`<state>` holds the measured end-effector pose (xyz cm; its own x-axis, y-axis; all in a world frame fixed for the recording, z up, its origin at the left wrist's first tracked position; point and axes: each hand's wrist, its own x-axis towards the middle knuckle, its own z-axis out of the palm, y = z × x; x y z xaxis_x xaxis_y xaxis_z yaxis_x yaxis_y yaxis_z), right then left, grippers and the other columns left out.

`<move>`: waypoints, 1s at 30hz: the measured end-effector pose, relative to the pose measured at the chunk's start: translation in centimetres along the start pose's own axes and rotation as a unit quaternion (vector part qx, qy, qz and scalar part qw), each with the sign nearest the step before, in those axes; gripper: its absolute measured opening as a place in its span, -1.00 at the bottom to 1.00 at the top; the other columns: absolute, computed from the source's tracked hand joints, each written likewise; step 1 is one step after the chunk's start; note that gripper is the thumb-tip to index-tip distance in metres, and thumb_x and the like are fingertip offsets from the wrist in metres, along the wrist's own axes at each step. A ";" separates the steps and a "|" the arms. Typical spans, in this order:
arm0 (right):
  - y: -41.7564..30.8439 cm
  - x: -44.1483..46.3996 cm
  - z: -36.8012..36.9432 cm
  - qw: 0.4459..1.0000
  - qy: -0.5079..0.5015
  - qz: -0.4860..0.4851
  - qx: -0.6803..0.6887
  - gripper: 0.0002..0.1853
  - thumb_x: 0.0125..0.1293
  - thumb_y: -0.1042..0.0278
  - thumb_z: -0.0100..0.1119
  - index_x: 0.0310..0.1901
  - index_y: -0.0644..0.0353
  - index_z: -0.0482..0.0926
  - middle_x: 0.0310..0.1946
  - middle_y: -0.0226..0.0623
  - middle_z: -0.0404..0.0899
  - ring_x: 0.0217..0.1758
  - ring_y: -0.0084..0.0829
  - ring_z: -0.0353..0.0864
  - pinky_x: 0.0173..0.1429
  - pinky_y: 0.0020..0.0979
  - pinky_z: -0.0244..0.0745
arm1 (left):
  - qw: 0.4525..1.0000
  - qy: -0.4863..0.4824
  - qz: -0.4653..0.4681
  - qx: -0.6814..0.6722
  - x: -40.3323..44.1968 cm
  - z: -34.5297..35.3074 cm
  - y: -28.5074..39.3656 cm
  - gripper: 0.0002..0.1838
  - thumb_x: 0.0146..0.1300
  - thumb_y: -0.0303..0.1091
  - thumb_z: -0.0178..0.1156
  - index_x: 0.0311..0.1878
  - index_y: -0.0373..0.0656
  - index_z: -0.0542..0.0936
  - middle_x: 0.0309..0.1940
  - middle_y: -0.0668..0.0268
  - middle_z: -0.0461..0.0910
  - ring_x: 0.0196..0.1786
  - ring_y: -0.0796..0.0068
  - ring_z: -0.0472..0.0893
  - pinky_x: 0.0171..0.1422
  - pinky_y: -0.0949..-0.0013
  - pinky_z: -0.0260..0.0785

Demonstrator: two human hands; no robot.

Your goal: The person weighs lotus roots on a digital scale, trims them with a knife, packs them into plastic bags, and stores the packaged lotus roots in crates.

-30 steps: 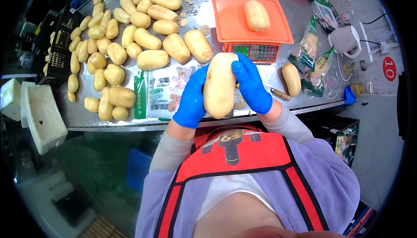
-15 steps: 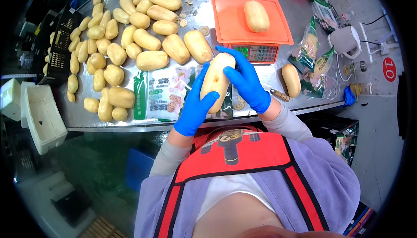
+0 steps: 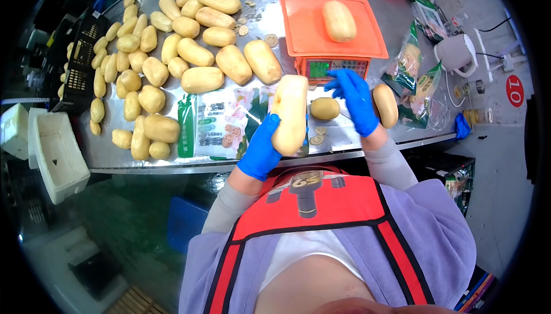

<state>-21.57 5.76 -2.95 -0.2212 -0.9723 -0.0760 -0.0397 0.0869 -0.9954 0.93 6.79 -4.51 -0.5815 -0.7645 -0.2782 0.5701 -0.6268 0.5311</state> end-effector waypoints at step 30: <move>-1.8 -4.7 -0.8 0.881 -0.067 -0.283 -0.374 -0.63 -0.01 0.33 0.34 -0.10 0.09 0.53 -0.46 -0.31 0.51 -0.49 -0.31 0.51 -0.40 -0.37 0.41 | 0.982 0.022 0.061 0.177 -0.4 0.4 0.3 -0.34 -0.02 -0.40 0.29 0.19 -0.24 0.28 -0.05 0.23 0.46 -0.02 0.41 0.50 0.00 0.37 0.42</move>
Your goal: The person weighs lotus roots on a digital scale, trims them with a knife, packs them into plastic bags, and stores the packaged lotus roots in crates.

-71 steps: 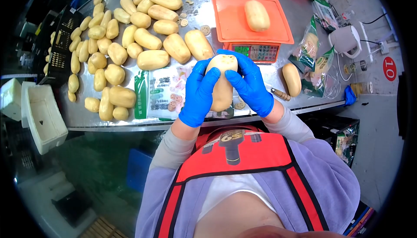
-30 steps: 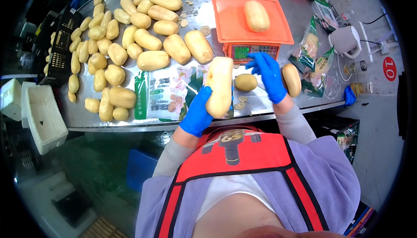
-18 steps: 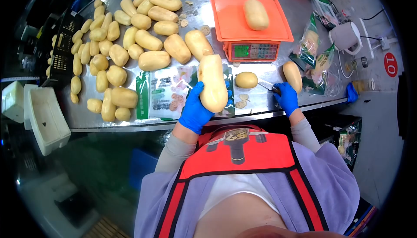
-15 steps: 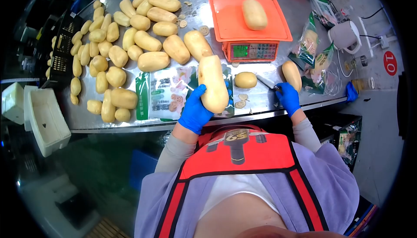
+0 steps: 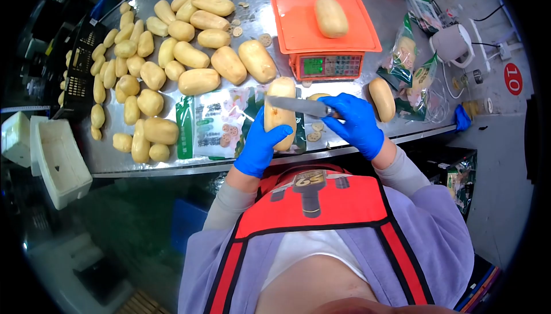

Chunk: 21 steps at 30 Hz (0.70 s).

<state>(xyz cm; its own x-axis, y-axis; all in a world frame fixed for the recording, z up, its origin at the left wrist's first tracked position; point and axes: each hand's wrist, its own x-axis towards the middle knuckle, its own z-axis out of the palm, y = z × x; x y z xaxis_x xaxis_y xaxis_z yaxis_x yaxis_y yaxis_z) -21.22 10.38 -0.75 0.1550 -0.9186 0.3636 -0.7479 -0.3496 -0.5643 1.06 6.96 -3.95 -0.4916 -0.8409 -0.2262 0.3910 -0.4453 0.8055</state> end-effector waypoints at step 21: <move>8.3 1.9 0.6 0.987 0.028 0.120 -0.105 -0.84 0.14 0.25 0.18 -0.32 0.12 0.49 -0.52 -0.18 0.53 -0.46 -0.17 0.56 -0.40 -0.26 0.44 | 0.967 -0.102 0.095 0.214 -3.5 0.2 3.2 -0.17 -0.09 -0.36 0.38 0.27 -0.28 0.21 0.15 0.21 0.35 0.17 0.39 0.38 0.23 0.34 0.25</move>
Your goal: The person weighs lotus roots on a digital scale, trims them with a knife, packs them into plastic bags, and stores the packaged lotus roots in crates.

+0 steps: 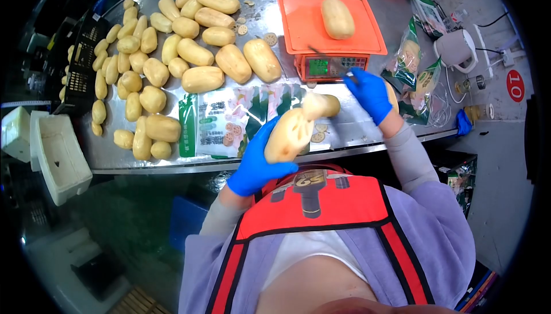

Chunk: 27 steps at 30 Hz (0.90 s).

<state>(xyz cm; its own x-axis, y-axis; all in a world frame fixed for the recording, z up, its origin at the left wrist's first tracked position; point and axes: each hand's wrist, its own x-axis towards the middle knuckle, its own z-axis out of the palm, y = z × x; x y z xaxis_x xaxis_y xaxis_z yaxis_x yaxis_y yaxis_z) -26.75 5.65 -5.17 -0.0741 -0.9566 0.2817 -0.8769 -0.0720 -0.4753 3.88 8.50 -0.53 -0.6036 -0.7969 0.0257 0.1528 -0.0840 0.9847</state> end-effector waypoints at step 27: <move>-8.8 -4.0 -2.7 0.984 -0.068 -0.100 0.130 -0.74 0.04 0.29 0.27 -0.20 0.11 0.55 -0.45 -0.26 0.55 -0.47 -0.24 0.56 -0.40 -0.35 0.45 | 0.982 0.073 -0.091 -0.150 0.9 -1.1 -1.9 -0.14 -0.15 -0.37 0.39 0.27 -0.23 0.22 0.11 0.24 0.37 0.16 0.40 0.38 0.20 0.33 0.27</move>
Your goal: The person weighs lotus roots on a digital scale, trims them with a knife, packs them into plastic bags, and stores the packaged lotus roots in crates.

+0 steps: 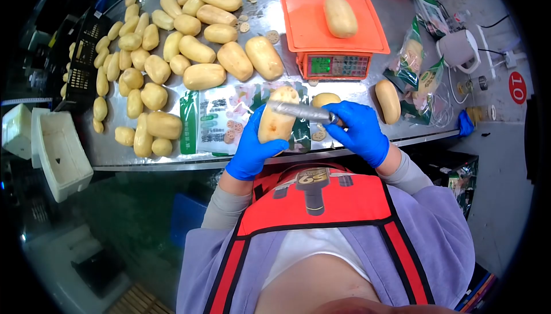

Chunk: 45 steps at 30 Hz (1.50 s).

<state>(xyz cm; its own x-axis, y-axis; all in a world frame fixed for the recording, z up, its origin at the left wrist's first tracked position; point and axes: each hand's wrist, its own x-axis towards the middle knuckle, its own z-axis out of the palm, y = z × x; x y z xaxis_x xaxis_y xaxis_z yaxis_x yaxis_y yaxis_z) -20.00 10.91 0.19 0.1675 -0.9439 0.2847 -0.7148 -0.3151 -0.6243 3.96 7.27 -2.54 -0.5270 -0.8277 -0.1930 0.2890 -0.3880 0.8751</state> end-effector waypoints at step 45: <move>16.1 -6.8 2.6 0.968 -0.022 0.165 -0.187 -0.68 0.08 0.18 0.23 -0.12 0.07 0.55 -0.24 -0.20 0.57 -0.20 -0.18 0.56 -0.11 -0.24 0.46 | 0.926 0.008 -0.120 -0.358 2.0 -3.9 -3.4 -0.37 0.16 -0.18 0.05 0.28 -0.22 0.21 0.10 0.02 0.39 0.14 0.03 0.44 0.20 0.02 0.32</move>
<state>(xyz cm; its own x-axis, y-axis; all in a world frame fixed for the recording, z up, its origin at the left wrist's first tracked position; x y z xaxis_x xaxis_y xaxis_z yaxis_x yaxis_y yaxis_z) -30.89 11.97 -13.70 -0.0884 -0.9930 0.0782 -0.9286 0.0537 -0.3671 5.06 5.30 -7.65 -0.6343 -0.6862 -0.3562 0.6237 -0.7264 0.2886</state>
